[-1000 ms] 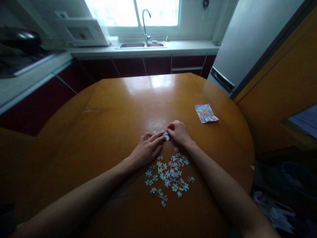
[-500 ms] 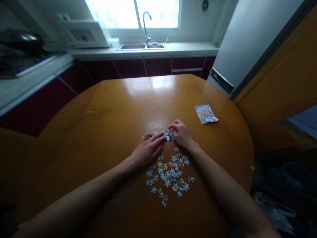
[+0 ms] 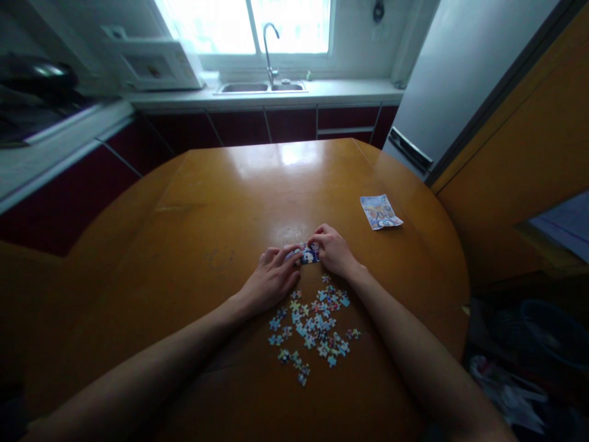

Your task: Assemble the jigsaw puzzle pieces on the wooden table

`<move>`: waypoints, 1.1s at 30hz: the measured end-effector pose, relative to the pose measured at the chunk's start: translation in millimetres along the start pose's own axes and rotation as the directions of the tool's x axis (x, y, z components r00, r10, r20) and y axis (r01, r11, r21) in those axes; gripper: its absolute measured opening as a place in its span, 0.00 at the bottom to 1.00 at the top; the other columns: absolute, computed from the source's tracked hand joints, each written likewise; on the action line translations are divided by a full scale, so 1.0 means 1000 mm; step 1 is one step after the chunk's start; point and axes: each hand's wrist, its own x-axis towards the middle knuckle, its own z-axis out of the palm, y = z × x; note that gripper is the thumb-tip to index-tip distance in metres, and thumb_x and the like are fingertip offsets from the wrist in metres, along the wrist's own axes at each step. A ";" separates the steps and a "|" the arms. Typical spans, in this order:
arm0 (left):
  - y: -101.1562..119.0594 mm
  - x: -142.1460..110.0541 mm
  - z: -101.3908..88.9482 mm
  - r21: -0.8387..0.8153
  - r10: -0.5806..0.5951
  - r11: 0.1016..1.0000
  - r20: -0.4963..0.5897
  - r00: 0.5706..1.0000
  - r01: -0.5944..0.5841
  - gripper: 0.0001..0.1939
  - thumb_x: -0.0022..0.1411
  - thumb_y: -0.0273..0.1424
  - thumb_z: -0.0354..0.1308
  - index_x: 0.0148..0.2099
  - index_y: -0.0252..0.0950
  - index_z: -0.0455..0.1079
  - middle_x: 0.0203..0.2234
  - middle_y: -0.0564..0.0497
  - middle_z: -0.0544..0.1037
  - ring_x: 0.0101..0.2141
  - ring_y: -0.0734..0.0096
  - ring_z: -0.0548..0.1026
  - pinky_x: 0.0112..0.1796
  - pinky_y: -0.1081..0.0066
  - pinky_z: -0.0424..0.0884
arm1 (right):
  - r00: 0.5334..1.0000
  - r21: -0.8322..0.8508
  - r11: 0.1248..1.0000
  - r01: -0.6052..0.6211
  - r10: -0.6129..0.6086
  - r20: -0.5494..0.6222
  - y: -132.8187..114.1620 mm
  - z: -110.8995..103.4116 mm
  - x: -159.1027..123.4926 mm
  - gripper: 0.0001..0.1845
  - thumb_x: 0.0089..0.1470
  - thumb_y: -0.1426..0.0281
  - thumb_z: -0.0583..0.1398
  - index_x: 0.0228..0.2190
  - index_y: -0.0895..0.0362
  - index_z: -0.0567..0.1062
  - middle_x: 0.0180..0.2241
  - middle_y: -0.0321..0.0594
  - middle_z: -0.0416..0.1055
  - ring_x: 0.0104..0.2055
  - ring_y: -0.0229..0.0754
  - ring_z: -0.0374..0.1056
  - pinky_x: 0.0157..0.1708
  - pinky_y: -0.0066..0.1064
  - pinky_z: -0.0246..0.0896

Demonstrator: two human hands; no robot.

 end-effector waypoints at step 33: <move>-0.012 0.006 0.005 -0.273 -0.302 0.935 -0.276 0.913 0.226 0.20 0.64 0.20 0.50 0.56 0.37 0.61 0.51 0.42 0.68 0.53 0.55 0.65 0.56 0.51 0.66 | 0.930 0.220 0.973 -0.072 0.145 -0.339 0.016 -0.015 -0.001 0.15 0.56 0.77 0.52 0.28 0.54 0.78 0.35 0.42 0.73 0.41 0.45 0.70 0.44 0.37 0.64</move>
